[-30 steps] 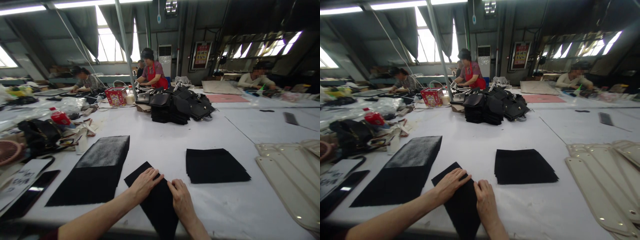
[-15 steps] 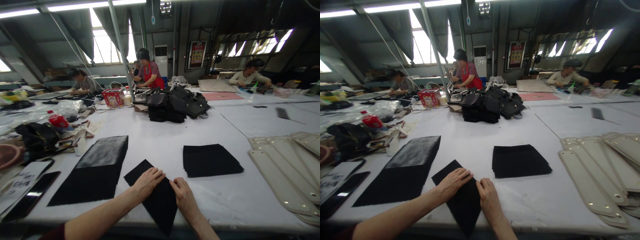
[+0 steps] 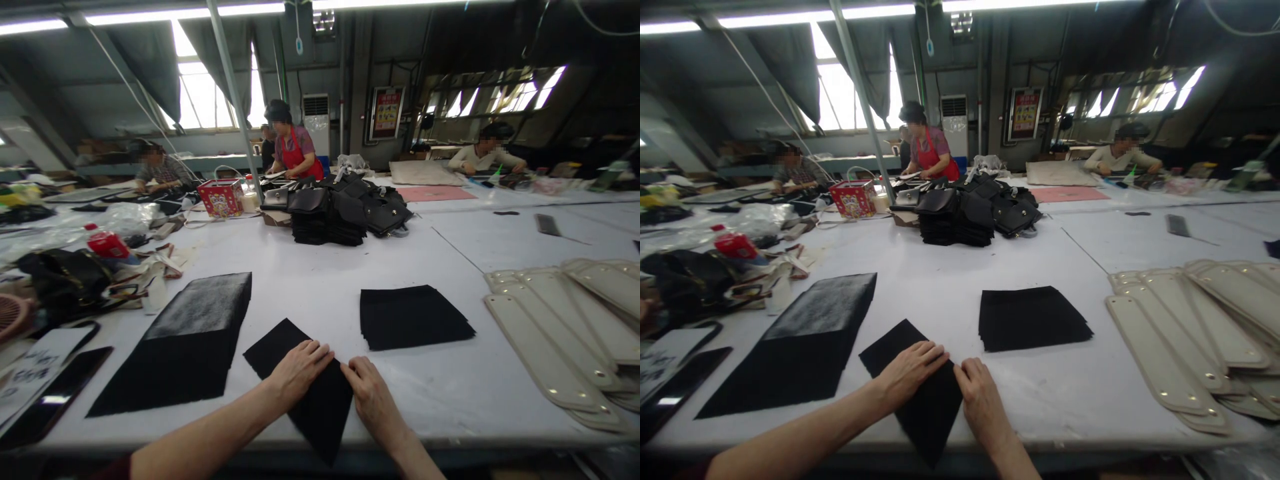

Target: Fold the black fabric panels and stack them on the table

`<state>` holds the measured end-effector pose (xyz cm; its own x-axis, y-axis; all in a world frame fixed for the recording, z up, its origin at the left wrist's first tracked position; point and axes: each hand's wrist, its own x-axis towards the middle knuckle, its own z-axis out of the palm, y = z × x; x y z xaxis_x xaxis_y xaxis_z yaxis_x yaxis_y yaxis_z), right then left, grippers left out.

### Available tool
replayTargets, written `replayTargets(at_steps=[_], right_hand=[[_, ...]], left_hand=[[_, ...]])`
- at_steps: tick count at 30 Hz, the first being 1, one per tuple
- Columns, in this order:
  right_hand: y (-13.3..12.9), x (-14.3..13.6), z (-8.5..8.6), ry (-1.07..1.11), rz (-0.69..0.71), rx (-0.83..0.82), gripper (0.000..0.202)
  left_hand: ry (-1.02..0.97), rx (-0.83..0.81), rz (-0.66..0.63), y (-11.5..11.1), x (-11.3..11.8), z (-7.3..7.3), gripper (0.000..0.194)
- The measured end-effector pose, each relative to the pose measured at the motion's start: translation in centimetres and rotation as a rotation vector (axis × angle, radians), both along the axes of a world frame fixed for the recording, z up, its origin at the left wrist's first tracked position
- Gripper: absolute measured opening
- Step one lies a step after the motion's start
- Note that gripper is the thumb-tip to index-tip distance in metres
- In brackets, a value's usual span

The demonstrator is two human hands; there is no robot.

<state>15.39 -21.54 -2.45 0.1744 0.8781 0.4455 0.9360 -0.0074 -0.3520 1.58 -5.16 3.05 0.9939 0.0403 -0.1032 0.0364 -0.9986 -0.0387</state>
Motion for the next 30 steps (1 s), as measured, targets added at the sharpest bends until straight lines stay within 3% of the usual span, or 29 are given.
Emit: replayTargets(at_steps=[8,12,16,20,27,30], right_hand=[[-0.8,0.4,-0.2,-0.025,0.006,0.003,0.036],[-1.1,0.4,-0.3,-0.028,0.009,-0.009,0.034],[-1.7,0.3,-0.3,-0.027,0.002,-0.024,0.033],[-2.5,0.4,-0.4,-0.022,-0.006,-0.042,0.034],[-3.6,0.6,-0.6,-0.062,-0.038,-0.046,0.039],[-3.6,0.6,-0.5,-0.050,-0.045,-0.054,0.037]], left_hand=[[0.017,0.020,0.012,-1.0,0.0,0.0,0.062],[0.005,0.066,-0.017,-1.5,0.2,-0.1,0.056],[0.000,0.012,-0.032,-1.9,0.5,-0.1,0.048],[-0.008,-0.002,-0.012,-2.2,0.5,0.0,0.054],[-0.060,0.130,-0.052,-3.0,0.4,-1.3,0.054],[-0.075,0.119,-0.058,-2.9,0.6,-1.1,0.055]])
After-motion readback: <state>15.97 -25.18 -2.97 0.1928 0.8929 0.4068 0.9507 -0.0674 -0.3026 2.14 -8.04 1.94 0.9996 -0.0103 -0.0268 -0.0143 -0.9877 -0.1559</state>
